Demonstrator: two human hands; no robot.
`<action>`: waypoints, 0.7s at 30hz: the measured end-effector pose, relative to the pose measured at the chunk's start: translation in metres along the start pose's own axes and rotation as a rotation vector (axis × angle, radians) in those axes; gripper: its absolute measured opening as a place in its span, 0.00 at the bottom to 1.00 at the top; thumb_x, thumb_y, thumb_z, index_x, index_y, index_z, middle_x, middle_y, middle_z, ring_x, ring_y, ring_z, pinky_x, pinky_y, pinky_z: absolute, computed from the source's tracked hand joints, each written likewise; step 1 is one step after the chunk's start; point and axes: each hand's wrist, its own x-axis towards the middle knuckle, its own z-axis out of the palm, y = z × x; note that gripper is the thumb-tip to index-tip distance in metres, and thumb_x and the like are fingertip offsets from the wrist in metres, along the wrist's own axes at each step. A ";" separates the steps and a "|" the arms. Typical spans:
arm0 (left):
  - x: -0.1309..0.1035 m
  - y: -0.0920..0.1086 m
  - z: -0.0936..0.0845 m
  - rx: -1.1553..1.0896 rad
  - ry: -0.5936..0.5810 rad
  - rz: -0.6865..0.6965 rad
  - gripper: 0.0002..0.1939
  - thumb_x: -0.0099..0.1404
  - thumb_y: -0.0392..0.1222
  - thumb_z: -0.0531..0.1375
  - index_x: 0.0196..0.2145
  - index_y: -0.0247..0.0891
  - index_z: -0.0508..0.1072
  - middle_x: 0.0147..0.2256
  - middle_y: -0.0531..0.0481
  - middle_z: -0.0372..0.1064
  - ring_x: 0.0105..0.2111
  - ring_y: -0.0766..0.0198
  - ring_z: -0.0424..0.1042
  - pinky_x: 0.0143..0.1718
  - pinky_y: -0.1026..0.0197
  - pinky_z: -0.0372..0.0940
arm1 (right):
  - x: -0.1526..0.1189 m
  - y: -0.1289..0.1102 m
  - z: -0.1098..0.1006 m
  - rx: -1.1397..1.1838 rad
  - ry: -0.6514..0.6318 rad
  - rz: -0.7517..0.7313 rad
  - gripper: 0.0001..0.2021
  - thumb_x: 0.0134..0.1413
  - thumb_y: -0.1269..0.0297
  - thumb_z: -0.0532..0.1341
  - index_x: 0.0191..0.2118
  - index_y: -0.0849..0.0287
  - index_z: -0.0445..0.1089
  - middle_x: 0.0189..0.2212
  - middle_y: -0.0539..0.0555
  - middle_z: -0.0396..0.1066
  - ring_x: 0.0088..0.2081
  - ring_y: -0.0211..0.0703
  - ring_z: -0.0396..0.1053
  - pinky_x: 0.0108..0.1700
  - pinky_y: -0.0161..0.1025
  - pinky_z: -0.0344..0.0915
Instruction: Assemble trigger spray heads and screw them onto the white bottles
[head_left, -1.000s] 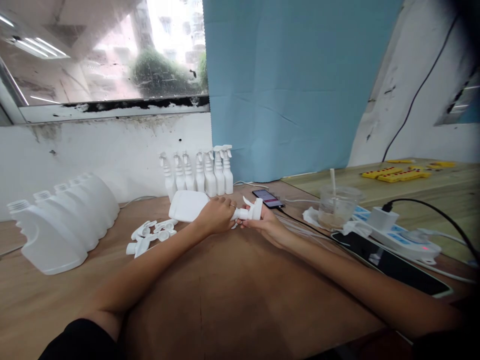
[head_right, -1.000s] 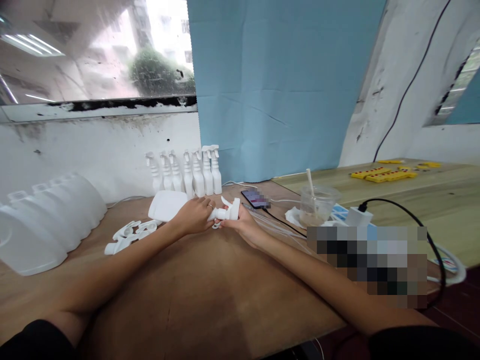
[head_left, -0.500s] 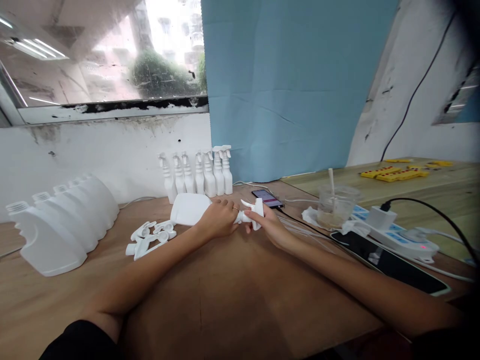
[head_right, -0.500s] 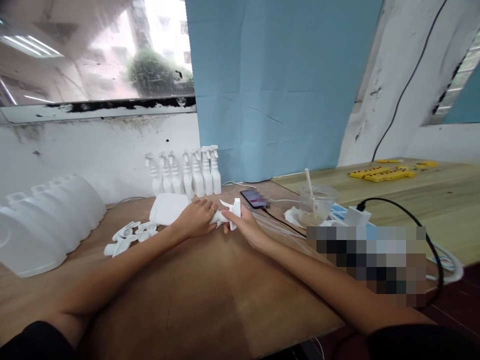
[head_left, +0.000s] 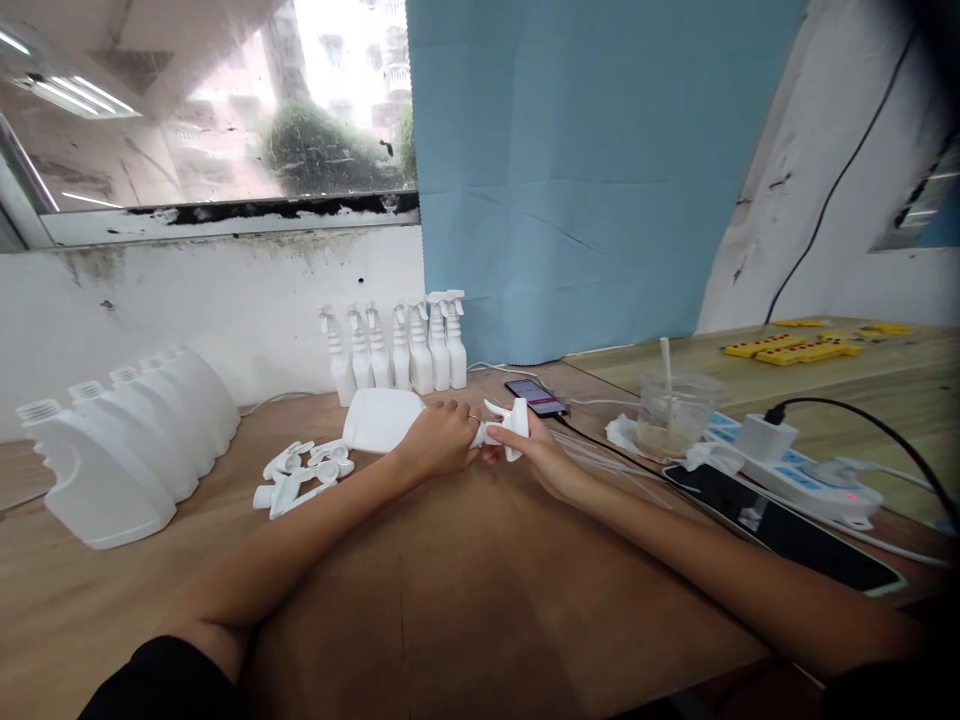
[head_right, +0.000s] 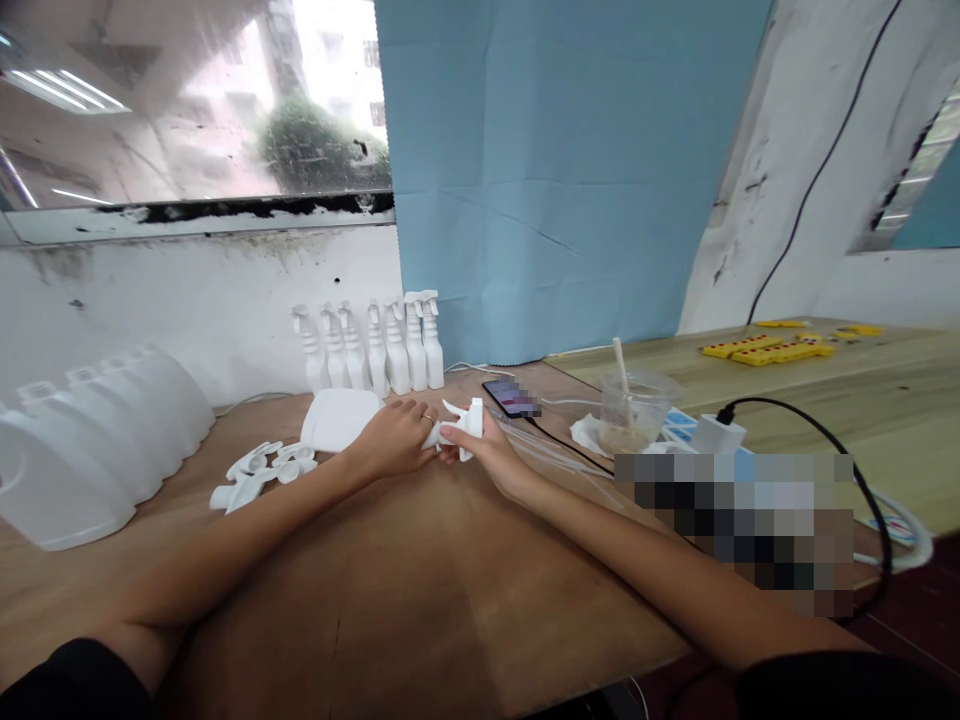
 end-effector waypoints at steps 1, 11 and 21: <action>0.000 0.000 0.000 0.000 -0.001 0.002 0.19 0.65 0.49 0.54 0.45 0.28 0.68 0.39 0.37 0.70 0.40 0.50 0.69 0.39 0.53 0.63 | 0.000 0.000 0.000 0.012 0.008 0.005 0.26 0.39 0.59 0.72 0.43 0.55 0.58 0.29 0.48 0.71 0.26 0.41 0.69 0.29 0.39 0.65; 0.000 0.002 0.001 0.014 0.001 0.018 0.19 0.66 0.48 0.52 0.43 0.28 0.68 0.37 0.37 0.69 0.39 0.49 0.68 0.38 0.52 0.61 | -0.002 -0.001 0.006 0.080 0.031 0.032 0.31 0.34 0.64 0.73 0.43 0.54 0.56 0.35 0.49 0.72 0.31 0.44 0.71 0.30 0.39 0.66; -0.002 -0.021 -0.010 0.055 0.088 0.015 0.33 0.60 0.53 0.56 0.58 0.31 0.56 0.49 0.37 0.63 0.48 0.46 0.61 0.52 0.45 0.51 | 0.004 -0.010 0.000 0.144 0.115 -0.011 0.21 0.37 0.66 0.72 0.37 0.58 0.64 0.26 0.48 0.70 0.27 0.39 0.67 0.31 0.37 0.62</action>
